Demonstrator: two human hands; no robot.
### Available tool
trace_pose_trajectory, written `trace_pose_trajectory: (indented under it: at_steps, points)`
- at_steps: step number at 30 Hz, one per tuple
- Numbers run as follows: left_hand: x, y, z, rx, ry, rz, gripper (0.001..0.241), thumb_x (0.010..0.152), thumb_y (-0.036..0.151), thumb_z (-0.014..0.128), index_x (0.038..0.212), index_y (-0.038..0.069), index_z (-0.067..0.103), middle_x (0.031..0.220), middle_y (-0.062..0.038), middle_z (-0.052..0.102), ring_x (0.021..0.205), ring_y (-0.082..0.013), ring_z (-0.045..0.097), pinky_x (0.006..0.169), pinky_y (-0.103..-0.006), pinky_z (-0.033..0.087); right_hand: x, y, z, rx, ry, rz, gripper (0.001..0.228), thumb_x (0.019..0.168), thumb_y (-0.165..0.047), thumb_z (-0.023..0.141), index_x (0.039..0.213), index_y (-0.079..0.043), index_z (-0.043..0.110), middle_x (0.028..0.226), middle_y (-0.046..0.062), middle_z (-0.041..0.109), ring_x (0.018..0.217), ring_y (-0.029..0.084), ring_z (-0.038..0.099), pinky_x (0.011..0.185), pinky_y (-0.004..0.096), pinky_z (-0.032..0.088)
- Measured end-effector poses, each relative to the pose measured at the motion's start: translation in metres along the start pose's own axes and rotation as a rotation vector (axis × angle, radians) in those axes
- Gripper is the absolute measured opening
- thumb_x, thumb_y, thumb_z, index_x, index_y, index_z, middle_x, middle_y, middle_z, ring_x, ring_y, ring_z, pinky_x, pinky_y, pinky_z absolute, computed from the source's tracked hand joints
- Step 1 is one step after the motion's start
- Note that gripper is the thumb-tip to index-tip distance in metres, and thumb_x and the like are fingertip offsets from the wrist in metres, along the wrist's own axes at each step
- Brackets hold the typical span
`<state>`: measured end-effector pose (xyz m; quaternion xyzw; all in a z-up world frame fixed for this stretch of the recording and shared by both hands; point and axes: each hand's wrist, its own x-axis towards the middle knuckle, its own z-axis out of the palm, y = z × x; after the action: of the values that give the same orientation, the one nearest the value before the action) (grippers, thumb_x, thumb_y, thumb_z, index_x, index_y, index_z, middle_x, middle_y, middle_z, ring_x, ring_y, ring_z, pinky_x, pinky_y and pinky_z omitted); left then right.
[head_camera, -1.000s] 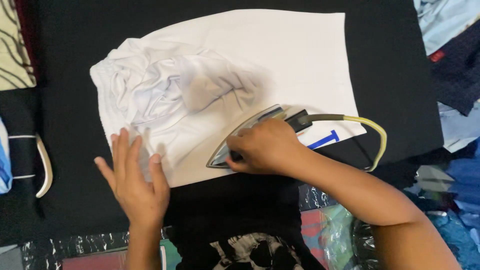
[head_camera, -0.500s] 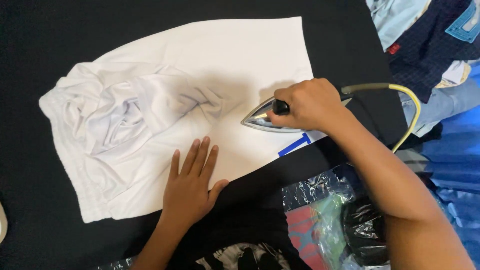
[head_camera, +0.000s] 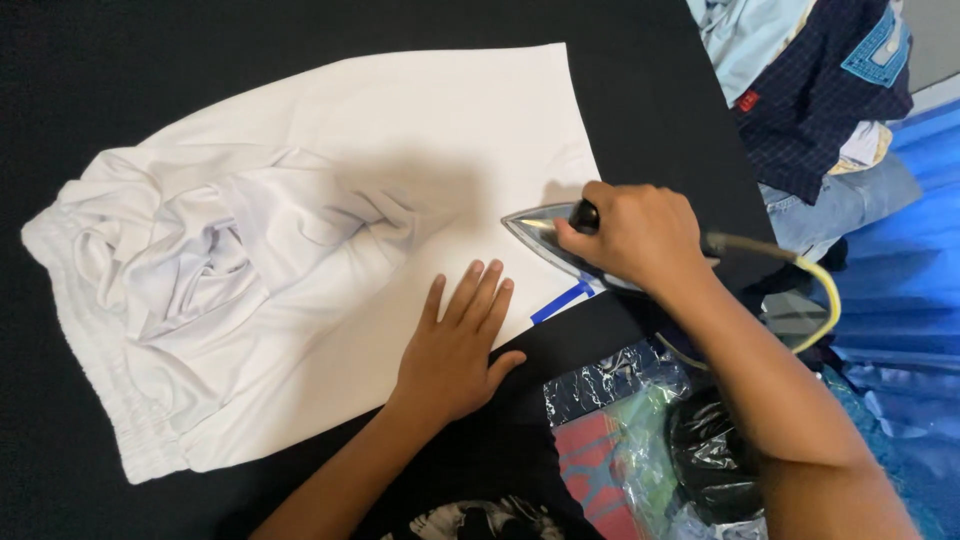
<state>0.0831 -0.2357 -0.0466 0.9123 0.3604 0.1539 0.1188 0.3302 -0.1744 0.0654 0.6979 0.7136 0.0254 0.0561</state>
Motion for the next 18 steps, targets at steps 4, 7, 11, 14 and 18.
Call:
trace_pose_trajectory:
  at_steps: [4, 7, 11, 14, 18]
  points:
    - [0.0, 0.0, -0.001, 0.049, -0.032, 0.011, 0.084, 0.101, 0.066, 0.037, 0.162, 0.008, 0.026, 0.17, -0.016, 0.022, 0.158, -0.0328, 0.015, 0.124, -0.0604, 0.011, -0.013, 0.006, 0.0, -0.002, -0.055, 0.167, 0.05, 0.091, -0.064, 0.064, 0.102, -0.016, 0.075, 0.071, 0.01, 0.074, 0.071, 0.035, 0.076, 0.062, 0.044, 0.059]
    - [0.012, 0.011, 0.003, 0.011, -0.038, -0.004, 0.089, 0.101, 0.068, 0.037, 0.162, 0.004, 0.024, 0.169, -0.02, 0.02, 0.159, -0.0359, 0.01, 0.124, -0.0635, 0.006, -0.009, 0.001, 0.001, 0.027, -0.054, 0.244, 0.052, 0.092, -0.062, 0.064, 0.108, -0.014, 0.074, 0.076, 0.014, 0.074, 0.074, 0.041, 0.076, 0.061, 0.048, 0.058]
    - [0.018, 0.022, 0.009, -0.021, -0.042, 0.062, 0.087, 0.101, 0.065, 0.037, 0.162, 0.004, 0.024, 0.169, -0.019, 0.021, 0.159, -0.0345, 0.013, 0.125, -0.0614, 0.005, -0.025, -0.001, -0.005, 0.062, -0.073, 0.292, 0.051, 0.094, -0.059, 0.065, 0.109, -0.011, 0.072, 0.078, 0.017, 0.074, 0.076, 0.044, 0.075, 0.062, 0.05, 0.058]
    - [0.017, 0.018, 0.011, -0.062, -0.015, 0.128, 0.079, 0.102, 0.062, 0.038, 0.161, 0.01, 0.029, 0.17, -0.015, 0.023, 0.159, -0.0334, 0.015, 0.124, -0.0626, 0.008, -0.035, 0.008, -0.004, 0.079, -0.145, 0.363, 0.056, 0.094, -0.063, 0.063, 0.115, -0.012, 0.07, 0.085, 0.02, 0.075, 0.083, 0.047, 0.075, 0.068, 0.054, 0.058]
    - [0.016, 0.018, 0.012, -0.065, -0.009, 0.132, 0.076, 0.103, 0.06, 0.036, 0.161, 0.012, 0.03, 0.17, -0.013, 0.024, 0.159, -0.0322, 0.015, 0.124, -0.0623, 0.008, -0.038, 0.031, -0.005, 0.057, -0.18, 0.446, 0.055, 0.093, -0.061, 0.065, 0.12, -0.013, 0.069, 0.089, 0.022, 0.076, 0.088, 0.049, 0.074, 0.072, 0.055, 0.059]
